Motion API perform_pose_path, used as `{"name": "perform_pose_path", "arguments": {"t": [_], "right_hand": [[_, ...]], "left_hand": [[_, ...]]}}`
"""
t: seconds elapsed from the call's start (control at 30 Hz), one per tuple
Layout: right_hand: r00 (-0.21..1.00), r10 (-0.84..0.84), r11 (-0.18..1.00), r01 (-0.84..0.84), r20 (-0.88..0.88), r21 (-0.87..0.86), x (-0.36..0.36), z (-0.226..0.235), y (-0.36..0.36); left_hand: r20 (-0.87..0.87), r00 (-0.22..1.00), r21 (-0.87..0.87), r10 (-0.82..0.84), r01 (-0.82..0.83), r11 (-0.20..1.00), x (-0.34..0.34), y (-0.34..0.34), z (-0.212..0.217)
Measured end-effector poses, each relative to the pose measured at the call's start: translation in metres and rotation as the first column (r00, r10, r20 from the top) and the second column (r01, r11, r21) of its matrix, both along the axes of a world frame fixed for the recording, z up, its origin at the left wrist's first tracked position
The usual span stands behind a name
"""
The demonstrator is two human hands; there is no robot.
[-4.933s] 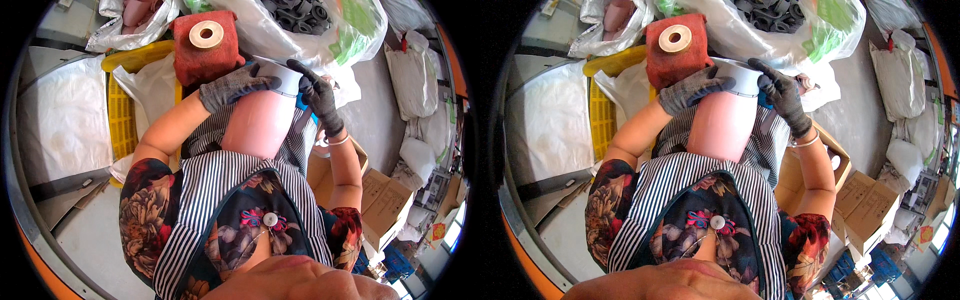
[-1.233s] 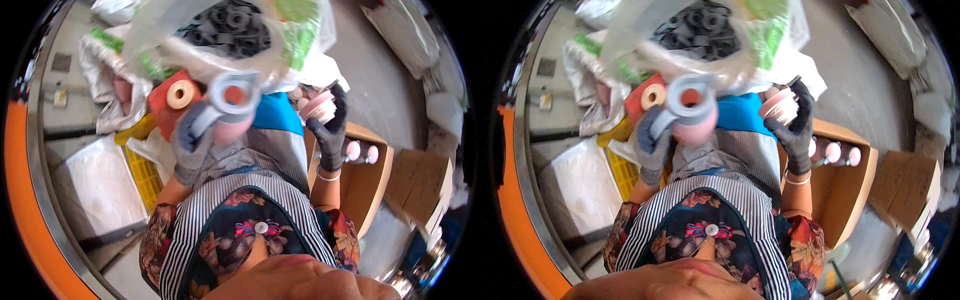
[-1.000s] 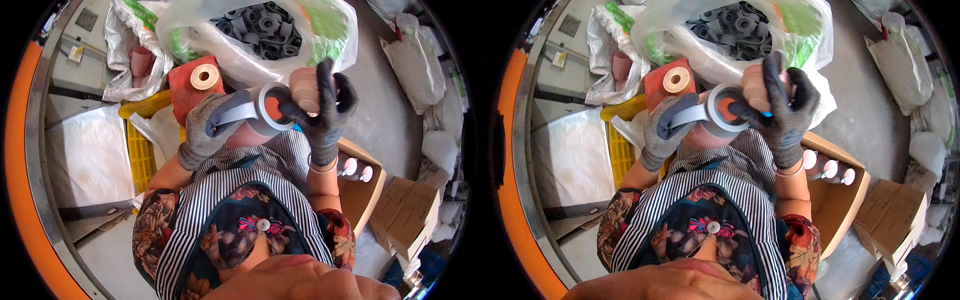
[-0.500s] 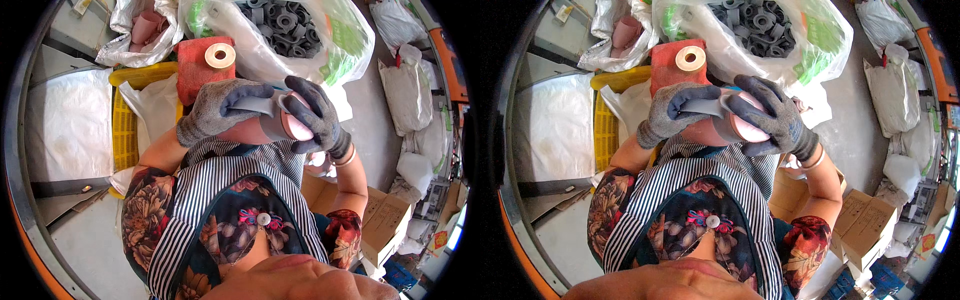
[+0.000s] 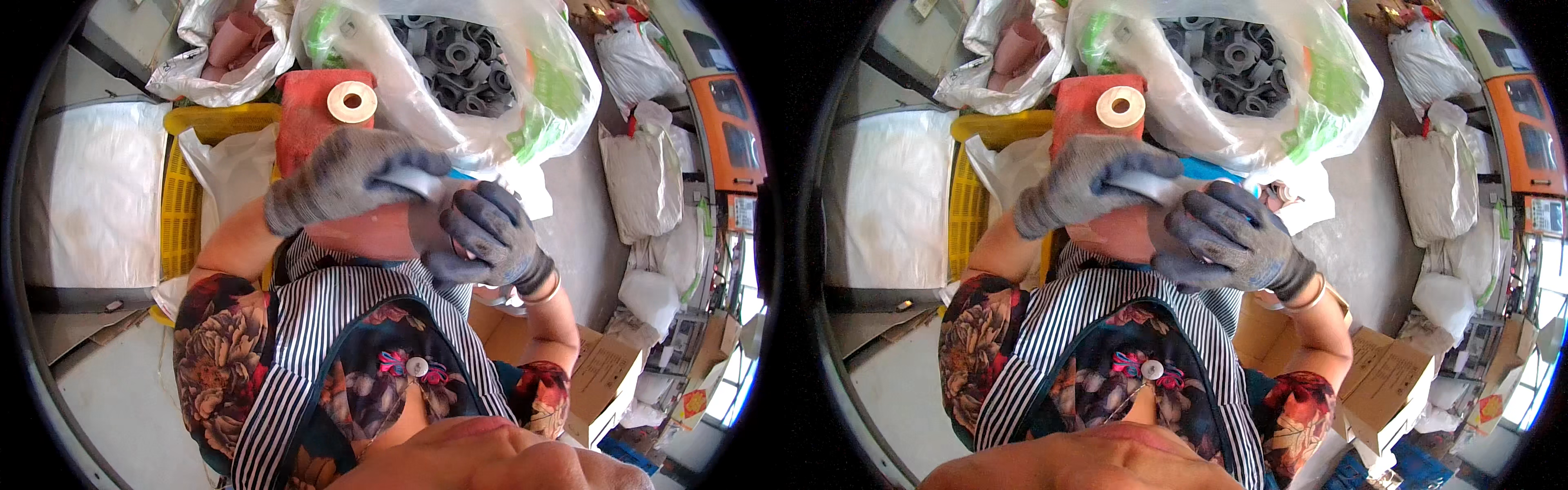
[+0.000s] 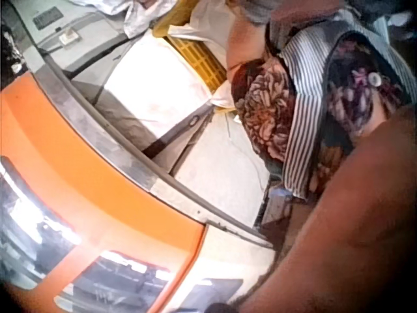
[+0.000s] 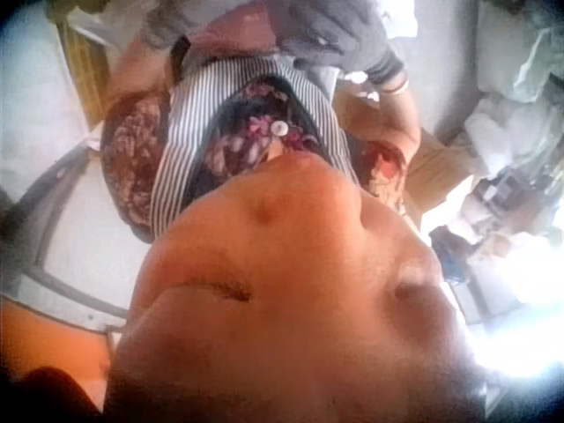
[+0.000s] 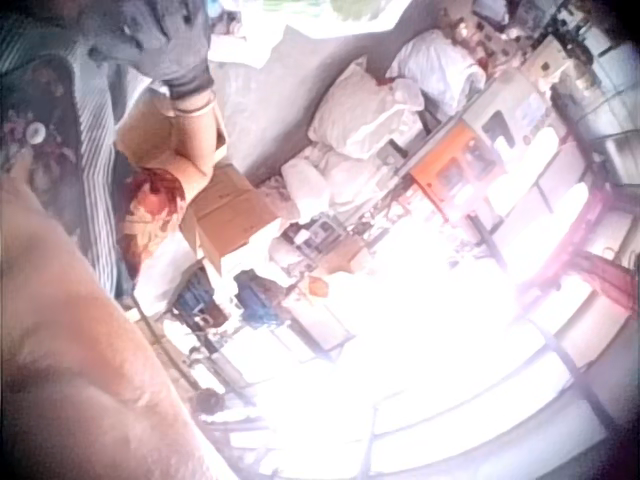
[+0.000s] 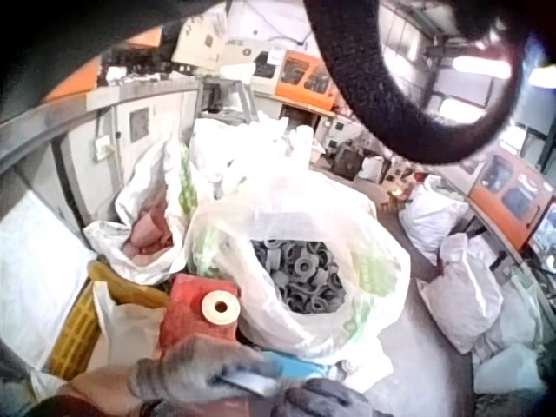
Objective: The person assembles plastic pitchers by fitting lids onto the bodies and placing the completed items into a cardboard box.
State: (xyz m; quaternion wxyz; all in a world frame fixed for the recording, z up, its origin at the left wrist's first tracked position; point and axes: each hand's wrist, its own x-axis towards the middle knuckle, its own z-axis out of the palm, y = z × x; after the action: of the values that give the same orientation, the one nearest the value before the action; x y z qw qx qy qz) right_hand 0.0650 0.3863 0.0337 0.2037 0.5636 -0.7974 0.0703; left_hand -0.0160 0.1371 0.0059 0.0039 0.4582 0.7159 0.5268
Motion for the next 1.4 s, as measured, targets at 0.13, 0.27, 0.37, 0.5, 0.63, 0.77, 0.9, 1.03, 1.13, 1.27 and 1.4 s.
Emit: {"name": "perform_pose_path", "arguments": {"t": [0.13, 0.27, 0.37, 0.5, 0.63, 0.77, 0.9, 1.03, 1.13, 1.27, 1.4], "right_hand": [[0.863, -0.442, 0.742, 0.505, 0.246, -0.441, -0.023, -0.023, -0.01], [0.495, -0.153, 0.319, 0.844, 0.855, -0.431, -0.025, -0.022, -0.006], [0.689, -0.347, 0.698, 0.643, 0.636, -0.316, 0.006, 0.008, 0.013], [0.995, -0.095, 0.973, 0.099, 0.031, -0.209, 0.012, 0.018, 0.007], [0.563, -0.566, 0.515, 0.812, 0.602, -0.276, 0.022, -0.021, 0.007], [0.673, -0.234, 0.373, 0.728, 0.701, -0.575, 0.021, -0.033, 0.043], [0.391, -0.551, 0.411, 0.896, 0.737, -0.168, 0.063, 0.032, 0.074], [0.179, -0.901, 0.248, 0.96, 0.396, 0.13, 0.171, 0.081, 0.11], [-0.064, -0.832, 0.081, 0.969, 0.552, 0.234, 0.231, 0.016, 0.14], [-0.292, -0.88, -0.086, 0.873, 0.374, 0.48, 0.296, -0.124, 0.148], [0.214, -0.915, 0.363, 0.807, 0.342, 0.465, 0.302, -0.251, 0.124]], "left_hand": [[-0.398, 0.844, 0.043, 0.36, -0.375, 0.926, 0.052, 0.053, 0.0], [-0.595, 0.756, -0.098, 0.271, -0.403, 0.91, 0.029, 0.053, -0.01], [-0.129, 0.99, 0.026, 0.063, -0.06, 0.998, -0.016, 0.012, 0.01], [-0.014, 0.99, -0.071, -0.138, 0.137, 0.988, -0.012, 0.016, 0.021], [-0.16, 0.967, 0.058, 0.198, -0.191, 0.98, 0.02, 0.046, 0.022], [-0.613, 0.76, -0.102, 0.215, -0.346, 0.933, 0.054, 0.105, 0.008], [-0.192, 0.958, 0.011, -0.213, 0.219, 0.976, 0.039, 0.124, 0.013], [-0.341, 0.927, 0.088, -0.155, 0.195, 0.977, 0.027, 0.121, 0.01], [-0.218, 0.96, -0.036, -0.177, 0.173, 0.984, 0.014, 0.116, -0.03], [0.217, 0.943, -0.031, -0.252, 0.265, 0.964, 0.026, 0.12, -0.051], [-0.009, 0.98, -0.15, -0.197, 0.194, 0.969, 0.013, 0.105, -0.064]]}}
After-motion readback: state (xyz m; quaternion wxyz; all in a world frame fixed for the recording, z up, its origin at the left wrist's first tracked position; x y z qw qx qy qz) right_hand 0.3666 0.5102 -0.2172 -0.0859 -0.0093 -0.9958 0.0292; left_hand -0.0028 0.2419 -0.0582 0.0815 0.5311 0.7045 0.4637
